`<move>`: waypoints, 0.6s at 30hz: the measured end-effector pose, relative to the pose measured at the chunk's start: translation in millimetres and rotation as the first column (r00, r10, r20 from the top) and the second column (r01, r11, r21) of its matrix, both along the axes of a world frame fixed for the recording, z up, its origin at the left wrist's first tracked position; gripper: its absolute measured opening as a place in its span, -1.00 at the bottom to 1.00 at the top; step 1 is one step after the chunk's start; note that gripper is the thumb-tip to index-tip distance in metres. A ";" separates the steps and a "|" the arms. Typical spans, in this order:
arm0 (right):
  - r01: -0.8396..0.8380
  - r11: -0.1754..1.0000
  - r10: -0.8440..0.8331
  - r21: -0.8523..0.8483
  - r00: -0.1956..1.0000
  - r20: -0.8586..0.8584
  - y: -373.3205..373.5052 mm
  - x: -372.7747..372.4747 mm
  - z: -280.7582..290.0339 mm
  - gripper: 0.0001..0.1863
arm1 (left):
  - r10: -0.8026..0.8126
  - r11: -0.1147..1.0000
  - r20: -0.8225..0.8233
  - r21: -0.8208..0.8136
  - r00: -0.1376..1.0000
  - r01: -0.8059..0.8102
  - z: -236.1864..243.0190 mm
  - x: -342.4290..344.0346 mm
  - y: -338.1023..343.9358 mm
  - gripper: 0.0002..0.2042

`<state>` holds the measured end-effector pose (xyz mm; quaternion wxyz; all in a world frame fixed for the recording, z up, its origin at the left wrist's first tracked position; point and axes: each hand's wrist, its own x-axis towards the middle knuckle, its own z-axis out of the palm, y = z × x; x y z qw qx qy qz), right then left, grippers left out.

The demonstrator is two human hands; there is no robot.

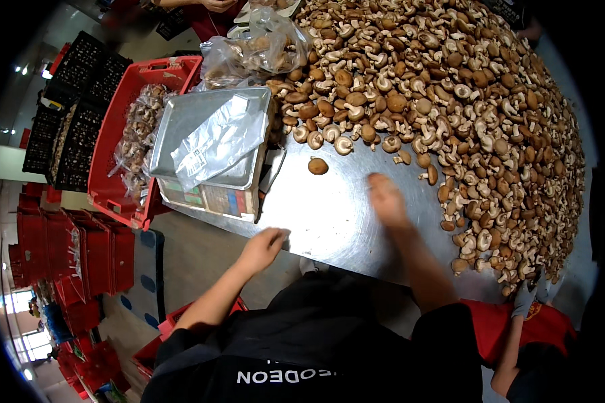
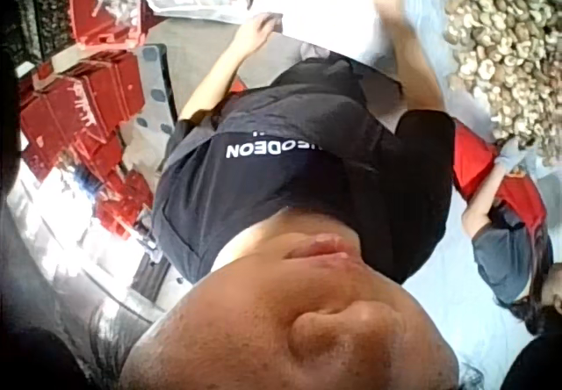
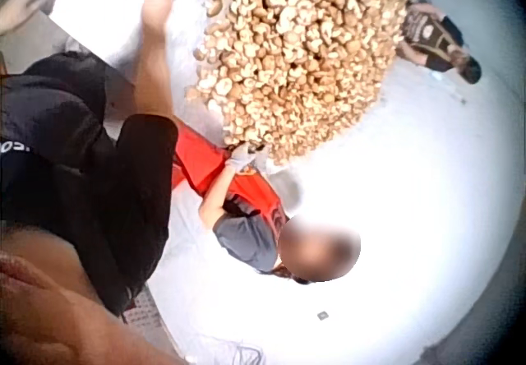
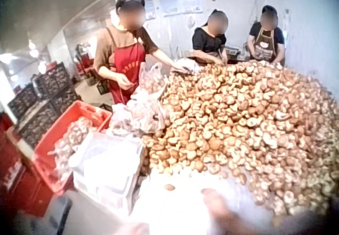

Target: The person sorts a large pile of mushrooms on a metal table, picking them up by hand and placing them into plastic bags. The person repeatedly scoops mushrooms from the pile, transfers them into bags, and places the filled bags into red crates.

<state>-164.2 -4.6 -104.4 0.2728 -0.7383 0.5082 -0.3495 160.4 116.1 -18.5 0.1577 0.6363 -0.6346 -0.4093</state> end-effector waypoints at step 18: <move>0.501 0.862 -0.497 0.080 0.865 -0.066 46.1 1.7 30.5 -0.69 | 0.056 0.913 0.198 0.386 0.979 -0.131 -60.9 119.3 140.3 -0.67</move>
